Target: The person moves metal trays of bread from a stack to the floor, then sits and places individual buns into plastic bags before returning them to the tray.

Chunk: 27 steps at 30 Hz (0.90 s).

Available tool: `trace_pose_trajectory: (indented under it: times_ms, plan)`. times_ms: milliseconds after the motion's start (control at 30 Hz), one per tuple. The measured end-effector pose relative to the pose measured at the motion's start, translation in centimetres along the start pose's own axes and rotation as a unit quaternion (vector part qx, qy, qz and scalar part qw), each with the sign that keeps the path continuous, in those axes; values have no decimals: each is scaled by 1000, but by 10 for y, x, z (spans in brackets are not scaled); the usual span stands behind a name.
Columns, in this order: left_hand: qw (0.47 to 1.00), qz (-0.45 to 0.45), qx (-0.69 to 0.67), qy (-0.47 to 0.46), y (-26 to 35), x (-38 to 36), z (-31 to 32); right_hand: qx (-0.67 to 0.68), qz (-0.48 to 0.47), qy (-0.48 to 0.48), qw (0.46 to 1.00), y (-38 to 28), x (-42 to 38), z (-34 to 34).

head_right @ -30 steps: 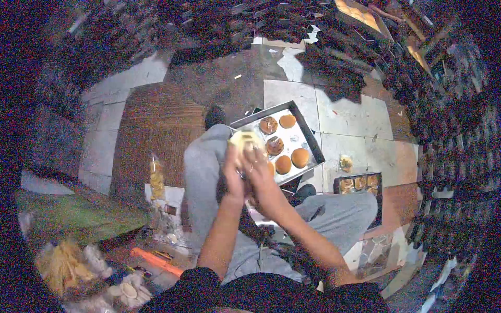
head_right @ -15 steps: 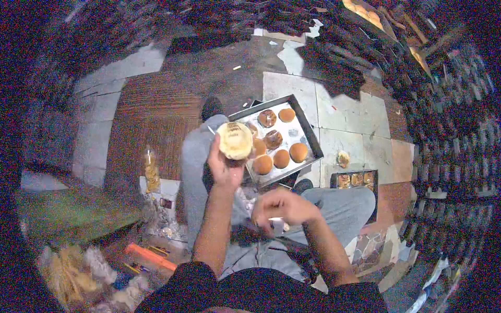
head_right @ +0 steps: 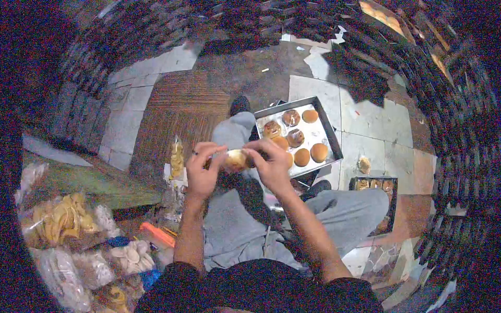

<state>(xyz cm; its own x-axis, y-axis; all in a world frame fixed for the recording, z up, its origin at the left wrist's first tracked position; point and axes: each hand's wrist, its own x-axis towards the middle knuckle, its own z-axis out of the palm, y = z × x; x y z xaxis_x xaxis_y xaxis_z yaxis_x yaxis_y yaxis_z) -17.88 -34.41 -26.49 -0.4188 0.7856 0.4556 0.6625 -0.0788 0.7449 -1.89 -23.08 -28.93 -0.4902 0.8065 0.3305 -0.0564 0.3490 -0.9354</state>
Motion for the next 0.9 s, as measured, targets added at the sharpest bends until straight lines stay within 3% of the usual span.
trace_pose_trajectory:
  times_ms: [67,133,167,200,233,267,300,367,433,533,567,733,800,900]
  plan:
    - [999,-15,-40,-33,-9,0,1,-13,41,-26,999,-32,2,-10]
    - [984,11,-172,51,-9,2,-1,-185,-152,-29,971,-61,2,-22]
    - [961,-128,-244,20,-6,-9,-8,-151,-165,34,974,-64,-6,-20]
    - [960,-130,-248,11,-3,-15,-12,-156,-158,39,974,-50,-10,-21]
    - [934,-199,-297,14,1,-17,-11,-34,19,51,998,-20,-12,-25]
    - [900,-266,-344,16,3,-15,-6,93,190,62,975,2,-13,-31]
    - [908,-237,-341,52,5,-12,3,131,170,64,975,5,-13,-34]
    - [924,-221,-311,16,-8,-13,0,128,194,41,972,1,-11,-42]
    - [969,-181,-168,-21,-16,-11,-3,172,240,27,955,-16,-9,-45]
    - [967,-176,-168,-70,3,20,4,172,259,0,950,-23,1,-49]
    - [945,-198,-229,-125,-8,20,8,137,200,-26,970,-16,3,-48]
    - [929,-209,-287,-106,-14,32,21,148,140,-67,977,-34,11,-48]
    - [964,-111,-219,-98,-5,40,15,151,129,-83,977,-41,11,-50]
    - [982,-53,-165,-77,8,33,-4,221,155,-24,963,-50,8,-55]
